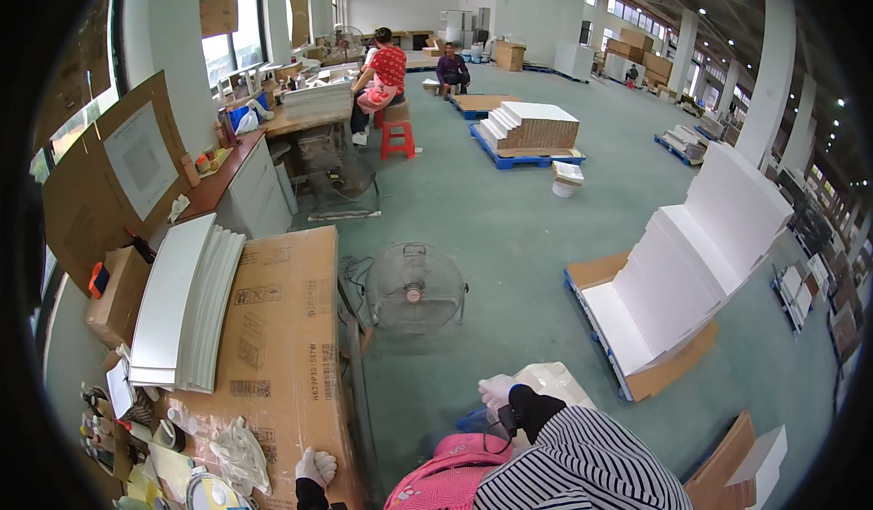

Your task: Taking white furniture panels from a workbench and stacking them onto a larger palletized stack on the floor.

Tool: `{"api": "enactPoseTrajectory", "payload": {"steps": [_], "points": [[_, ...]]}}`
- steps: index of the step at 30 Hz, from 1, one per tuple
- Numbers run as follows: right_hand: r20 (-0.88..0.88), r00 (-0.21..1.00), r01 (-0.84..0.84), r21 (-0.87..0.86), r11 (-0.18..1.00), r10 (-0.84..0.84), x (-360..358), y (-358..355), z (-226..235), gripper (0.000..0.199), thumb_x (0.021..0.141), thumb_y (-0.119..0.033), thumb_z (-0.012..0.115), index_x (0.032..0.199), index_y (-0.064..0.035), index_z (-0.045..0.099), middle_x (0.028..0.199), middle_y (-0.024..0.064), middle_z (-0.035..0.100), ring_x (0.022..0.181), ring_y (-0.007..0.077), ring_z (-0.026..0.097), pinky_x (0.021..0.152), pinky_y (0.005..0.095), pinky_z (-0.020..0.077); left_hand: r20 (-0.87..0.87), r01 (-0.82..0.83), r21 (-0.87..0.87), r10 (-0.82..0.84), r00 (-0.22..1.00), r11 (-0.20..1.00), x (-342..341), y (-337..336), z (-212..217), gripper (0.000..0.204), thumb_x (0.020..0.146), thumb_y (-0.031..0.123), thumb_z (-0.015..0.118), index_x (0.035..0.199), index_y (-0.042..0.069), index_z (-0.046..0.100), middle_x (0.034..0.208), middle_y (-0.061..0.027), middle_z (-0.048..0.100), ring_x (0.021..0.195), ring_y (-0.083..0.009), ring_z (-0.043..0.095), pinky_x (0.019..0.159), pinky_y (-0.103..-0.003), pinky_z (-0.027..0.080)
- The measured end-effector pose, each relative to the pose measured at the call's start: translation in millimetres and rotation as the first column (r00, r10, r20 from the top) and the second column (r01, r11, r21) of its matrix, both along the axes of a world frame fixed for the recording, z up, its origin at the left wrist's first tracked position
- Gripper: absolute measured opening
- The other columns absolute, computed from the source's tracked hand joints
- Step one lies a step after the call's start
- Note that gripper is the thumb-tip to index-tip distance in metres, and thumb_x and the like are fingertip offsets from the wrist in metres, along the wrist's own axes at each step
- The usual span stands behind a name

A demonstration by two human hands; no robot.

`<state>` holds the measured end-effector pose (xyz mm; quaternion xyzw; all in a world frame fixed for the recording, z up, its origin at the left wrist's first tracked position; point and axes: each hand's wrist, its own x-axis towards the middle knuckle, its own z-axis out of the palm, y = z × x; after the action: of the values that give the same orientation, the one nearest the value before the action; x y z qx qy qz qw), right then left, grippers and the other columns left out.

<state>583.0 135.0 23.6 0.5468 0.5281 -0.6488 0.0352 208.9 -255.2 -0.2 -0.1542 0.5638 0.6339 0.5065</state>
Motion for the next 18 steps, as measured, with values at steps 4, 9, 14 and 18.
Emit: {"api": "enactPoseTrajectory", "payload": {"steps": [4, 9, 14, 18], "points": [[0.294, 0.934, -0.216, 0.011, 0.976, 0.204, 4.9, 38.9, -34.7, 0.041, 0.095, -0.037, 0.047, 0.113, -0.0032, 0.063, 0.086, 0.0109, 0.07, 0.078, 0.0251, 0.068, 0.067, 0.0375, 0.0532, 0.117, -0.004, 0.072, -0.004, 0.993, 0.997, -2.6, 7.3, 0.7, 0.046, 0.096, 0.044, 0.04, 0.078, 0.005, 0.055, 0.065, -0.0143, 0.062, 0.046, -0.0242, 0.056, 0.037, -0.032, 0.043], [0.373, 0.749, -0.653, 0.277, 0.705, 0.547, -8.2, 95.4, -95.1, 0.041, 0.093, -0.039, 0.045, 0.091, -0.0048, 0.068, 0.076, 0.0074, 0.068, 0.066, 0.023, 0.065, 0.06, 0.0367, 0.0507, 0.021, 0.006, -0.111, -0.003, 1.0, 0.994, 7.6, 19.7, 28.7, 0.049, 0.097, 0.047, 0.037, 0.066, 0.011, 0.045, 0.054, -0.0056, 0.047, 0.04, -0.0178, 0.043, 0.035, -0.027, 0.032], [-0.335, 0.936, -0.174, -0.709, 0.683, -0.109, -83.1, 149.4, -113.4, 0.022, 0.094, -0.026, 0.051, 0.081, -0.0088, 0.055, 0.058, 0.0021, 0.047, 0.05, 0.0163, 0.047, 0.046, 0.0334, 0.038, 0.13, -0.018, -0.255, 0.052, 0.99, 0.967, -0.3, 18.7, 10.9, 0.056, 0.09, 0.063, 0.044, 0.074, 0.011, 0.055, 0.061, -0.0067, 0.057, 0.045, -0.0214, 0.049, 0.037, -0.027, 0.035], [0.001, 0.982, -0.187, -0.1, 0.977, 0.188, -154.3, 171.9, -29.8, 0.029, 0.097, -0.031, 0.047, 0.082, -0.0082, 0.057, 0.062, 0.0005, 0.051, 0.049, 0.01, 0.046, 0.044, 0.0282, 0.0358, 0.21, -0.036, -0.398, 0.13, 0.969, 0.917, 2.0, 31.4, 34.1, 0.067, 0.085, 0.077, 0.034, 0.056, 0.016, 0.039, 0.048, 0.0019, 0.036, 0.037, -0.0145, 0.031, 0.033, -0.028, 0.02]]}}
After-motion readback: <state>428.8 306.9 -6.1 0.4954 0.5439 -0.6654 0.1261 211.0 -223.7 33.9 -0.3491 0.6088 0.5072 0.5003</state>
